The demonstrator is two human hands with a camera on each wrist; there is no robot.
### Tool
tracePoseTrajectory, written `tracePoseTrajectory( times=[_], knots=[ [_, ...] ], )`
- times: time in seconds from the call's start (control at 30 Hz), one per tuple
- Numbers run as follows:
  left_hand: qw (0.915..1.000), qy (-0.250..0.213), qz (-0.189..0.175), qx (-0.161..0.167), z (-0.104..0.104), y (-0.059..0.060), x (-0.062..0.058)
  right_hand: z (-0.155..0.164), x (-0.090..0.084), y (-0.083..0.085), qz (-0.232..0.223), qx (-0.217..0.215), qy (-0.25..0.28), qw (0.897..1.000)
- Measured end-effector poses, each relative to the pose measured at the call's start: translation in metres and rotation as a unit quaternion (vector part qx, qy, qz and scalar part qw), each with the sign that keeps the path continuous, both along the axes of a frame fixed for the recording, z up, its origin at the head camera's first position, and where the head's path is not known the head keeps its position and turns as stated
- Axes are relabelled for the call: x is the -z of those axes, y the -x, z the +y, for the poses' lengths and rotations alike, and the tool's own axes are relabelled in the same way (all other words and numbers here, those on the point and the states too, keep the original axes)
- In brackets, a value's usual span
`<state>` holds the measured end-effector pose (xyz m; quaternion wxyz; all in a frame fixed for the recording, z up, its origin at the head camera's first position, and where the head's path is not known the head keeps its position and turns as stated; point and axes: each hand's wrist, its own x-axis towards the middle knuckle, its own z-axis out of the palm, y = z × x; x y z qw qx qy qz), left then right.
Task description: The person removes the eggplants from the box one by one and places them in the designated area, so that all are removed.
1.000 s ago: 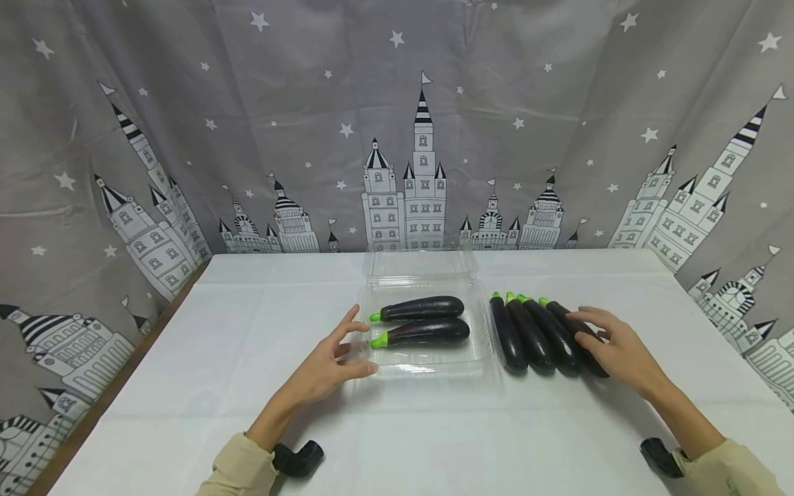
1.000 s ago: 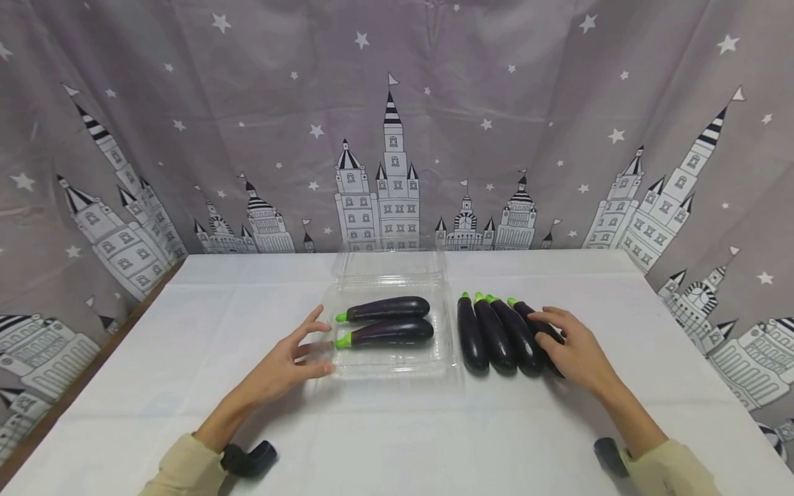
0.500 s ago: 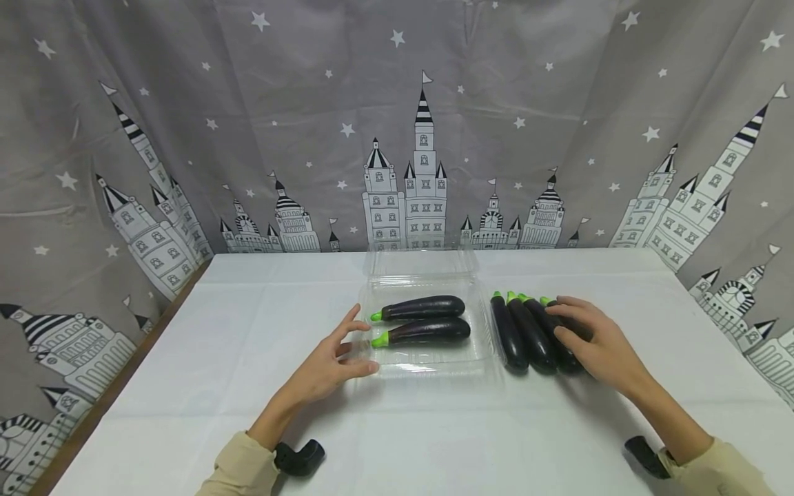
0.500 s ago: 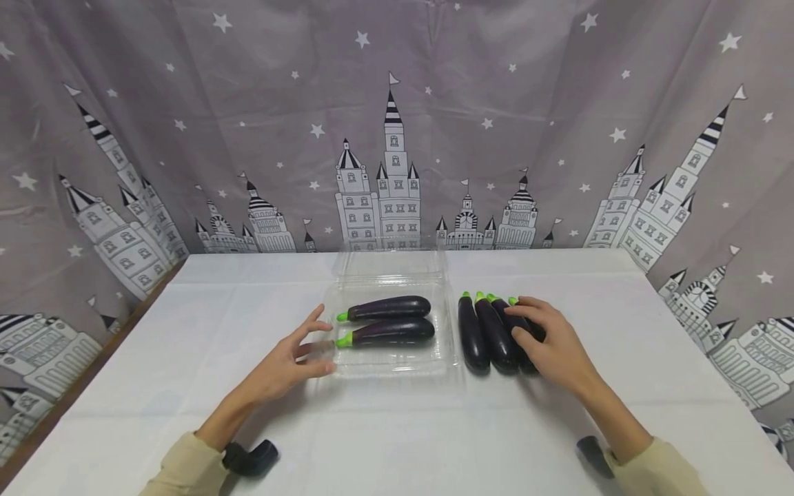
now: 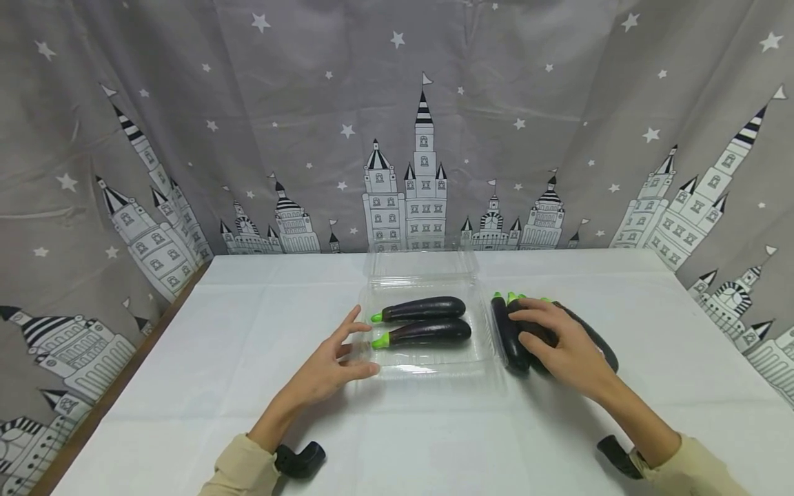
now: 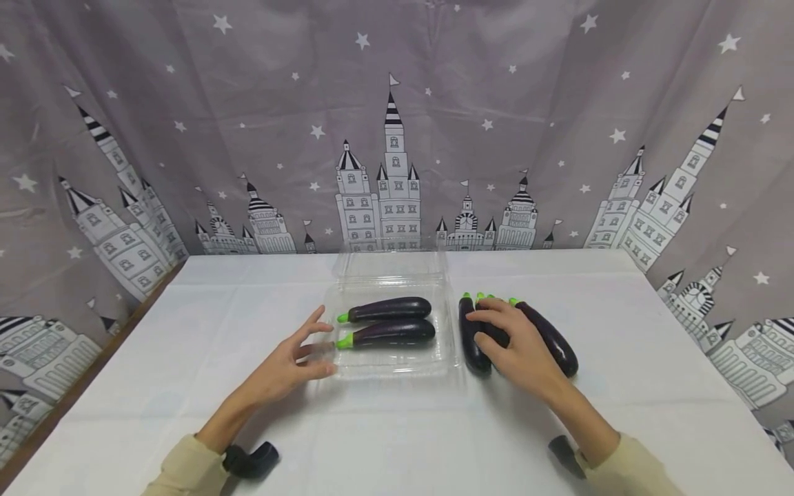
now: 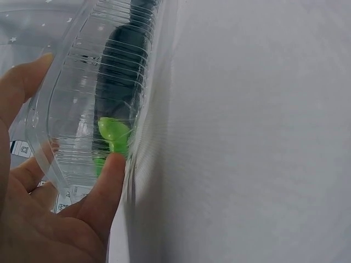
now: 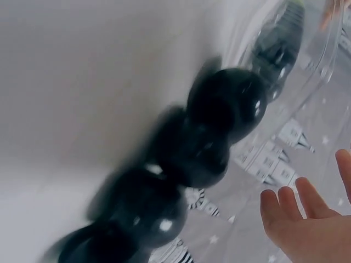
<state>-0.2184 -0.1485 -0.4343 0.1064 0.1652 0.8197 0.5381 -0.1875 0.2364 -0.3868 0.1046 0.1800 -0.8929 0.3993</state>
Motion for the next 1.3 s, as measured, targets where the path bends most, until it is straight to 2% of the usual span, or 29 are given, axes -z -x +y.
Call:
tracePoseTrajectory(
  times=[0.43, 0.87, 1.17, 1.3],
  knots=[
    [1.0000, -0.003, 0.001, 0.004, 0.000, 0.001, 0.000, -0.040, 0.004, 0.001, 0.028, -0.043, 0.003, 0.999],
    [1.0000, -0.004, 0.003, 0.001, 0.000, 0.000, 0.001, -0.075, 0.014, 0.006, 0.031, -0.084, 0.005, 0.996],
    [1.0000, -0.002, 0.001, -0.002, 0.000, -0.001, 0.000, -0.099, 0.017, 0.025, 0.010, -0.110, -0.027, 0.994],
    [1.0000, 0.004, 0.003, -0.003, 0.001, 0.000, -0.001, -0.106, 0.016, 0.035, -0.007, -0.108, -0.039, 0.993]
  ],
)
